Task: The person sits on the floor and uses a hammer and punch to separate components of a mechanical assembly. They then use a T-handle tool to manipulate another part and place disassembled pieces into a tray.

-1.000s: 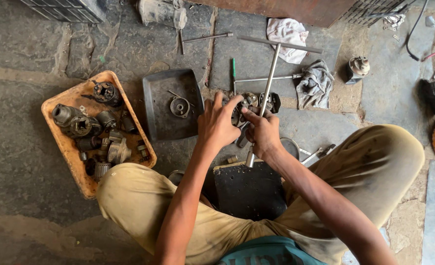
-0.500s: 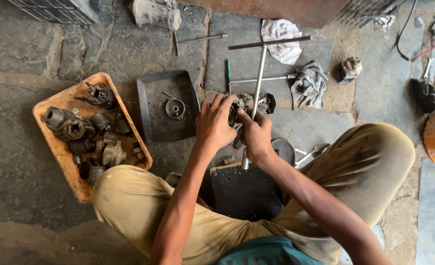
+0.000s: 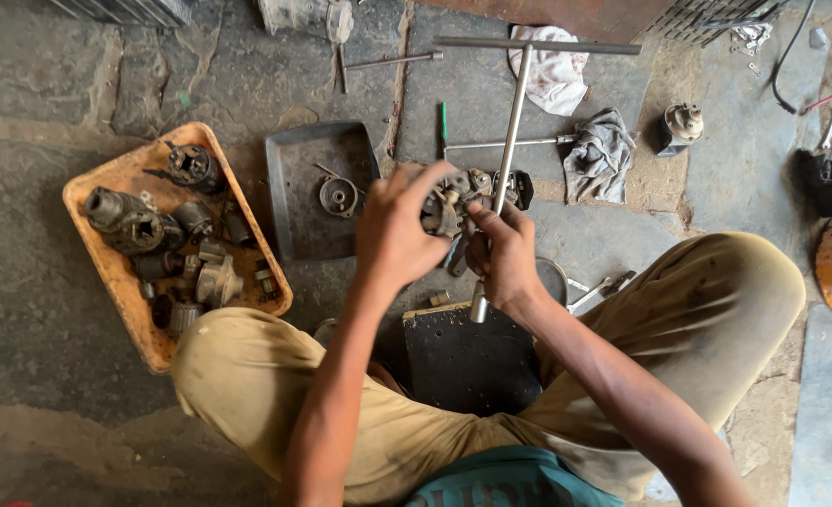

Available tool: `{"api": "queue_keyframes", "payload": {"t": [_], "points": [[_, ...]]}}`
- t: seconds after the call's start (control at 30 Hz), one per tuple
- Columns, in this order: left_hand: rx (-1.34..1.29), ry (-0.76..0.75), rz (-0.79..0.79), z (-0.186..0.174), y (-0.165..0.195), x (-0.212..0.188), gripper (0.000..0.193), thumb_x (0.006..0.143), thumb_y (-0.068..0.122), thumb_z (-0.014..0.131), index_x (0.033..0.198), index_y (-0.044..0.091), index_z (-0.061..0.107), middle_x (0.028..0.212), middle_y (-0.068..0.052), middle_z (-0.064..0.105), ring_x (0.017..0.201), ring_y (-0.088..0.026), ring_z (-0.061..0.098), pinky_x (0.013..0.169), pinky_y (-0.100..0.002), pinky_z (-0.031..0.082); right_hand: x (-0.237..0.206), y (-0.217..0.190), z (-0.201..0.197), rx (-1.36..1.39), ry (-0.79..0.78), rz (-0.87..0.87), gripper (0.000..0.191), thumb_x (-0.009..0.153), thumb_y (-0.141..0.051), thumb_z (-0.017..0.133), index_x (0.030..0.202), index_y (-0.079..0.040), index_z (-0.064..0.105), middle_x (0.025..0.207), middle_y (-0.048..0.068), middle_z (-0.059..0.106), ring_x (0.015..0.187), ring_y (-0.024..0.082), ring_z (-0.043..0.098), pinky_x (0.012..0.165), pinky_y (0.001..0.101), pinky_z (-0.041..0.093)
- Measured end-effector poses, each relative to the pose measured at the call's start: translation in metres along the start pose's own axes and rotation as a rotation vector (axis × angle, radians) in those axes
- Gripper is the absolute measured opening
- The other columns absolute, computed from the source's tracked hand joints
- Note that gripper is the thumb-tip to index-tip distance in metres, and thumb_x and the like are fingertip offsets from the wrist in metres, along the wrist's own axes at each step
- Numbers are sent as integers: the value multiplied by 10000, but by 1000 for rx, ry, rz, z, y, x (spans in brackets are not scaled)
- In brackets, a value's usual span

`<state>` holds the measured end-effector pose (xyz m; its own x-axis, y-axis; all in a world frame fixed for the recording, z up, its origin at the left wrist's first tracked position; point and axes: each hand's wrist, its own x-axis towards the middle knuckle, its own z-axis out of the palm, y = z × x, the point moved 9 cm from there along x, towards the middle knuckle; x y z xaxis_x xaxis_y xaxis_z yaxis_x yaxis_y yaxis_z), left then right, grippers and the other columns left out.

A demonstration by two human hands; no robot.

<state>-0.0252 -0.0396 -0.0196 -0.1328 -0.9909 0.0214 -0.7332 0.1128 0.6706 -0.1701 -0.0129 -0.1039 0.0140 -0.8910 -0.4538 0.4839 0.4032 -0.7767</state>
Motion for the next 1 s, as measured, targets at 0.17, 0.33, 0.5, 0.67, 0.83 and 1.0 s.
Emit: {"api": "queue_keyframes", "payload": {"t": [0.17, 0.33, 0.5, 0.67, 0.83, 1.0], "points": [[-364, 160, -69, -26, -43, -10, 771, 637, 91, 829, 1350, 237, 573, 1311, -71, 654, 1200, -296, 657, 945, -408, 545, 0, 1, -23, -61, 56, 81, 87, 989, -151, 561, 975, -67, 581, 627, -36, 488, 405, 69, 330, 368, 258, 267], [-122, 427, -283, -36, -121, -17, 803, 574, 93, 883, 1320, 195, 601, 1264, -121, 629, 1155, -335, 621, 956, -446, 511, 7, 0, -50, 52, 51, 76, 193, 1026, -164, 595, 873, -112, 491, 637, -49, 430, 424, 65, 307, 397, 250, 271], [-87, 487, -491, -16, -202, -28, 819, 560, 82, 893, 1302, 216, 572, 1264, -135, 587, 1203, -367, 568, 1002, -490, 474, 13, 3, -77, 116, 116, 74, 120, 991, -169, 554, 897, -155, 481, 687, -45, 490, 444, 45, 319, 421, 224, 277], [51, 233, -737, 31, -247, -39, 858, 609, 106, 887, 1360, 284, 511, 1324, -167, 474, 1219, -438, 500, 920, -568, 495, 19, 20, -84, 167, 66, 179, 105, 970, -172, 560, 904, -146, 484, 714, -43, 488, 450, 42, 319, 417, 212, 275], [322, 195, -587, 51, -245, -24, 817, 710, 115, 840, 1415, 319, 481, 1476, -155, 439, 1278, -511, 472, 872, -588, 543, 23, 45, -86, 233, 49, 336, 179, 974, -232, 577, 868, -142, 465, 695, -33, 477, 433, 44, 303, 405, 215, 269], [403, 104, -674, 77, -255, -22, 935, 730, 249, 897, 1505, 322, 379, 1556, -190, 352, 1304, -542, 446, 891, -631, 528, 26, 41, -89, 253, 3, 322, 186, 974, -230, 591, 863, -130, 478, 669, -44, 452, 440, 46, 313, 409, 218, 280]]}}
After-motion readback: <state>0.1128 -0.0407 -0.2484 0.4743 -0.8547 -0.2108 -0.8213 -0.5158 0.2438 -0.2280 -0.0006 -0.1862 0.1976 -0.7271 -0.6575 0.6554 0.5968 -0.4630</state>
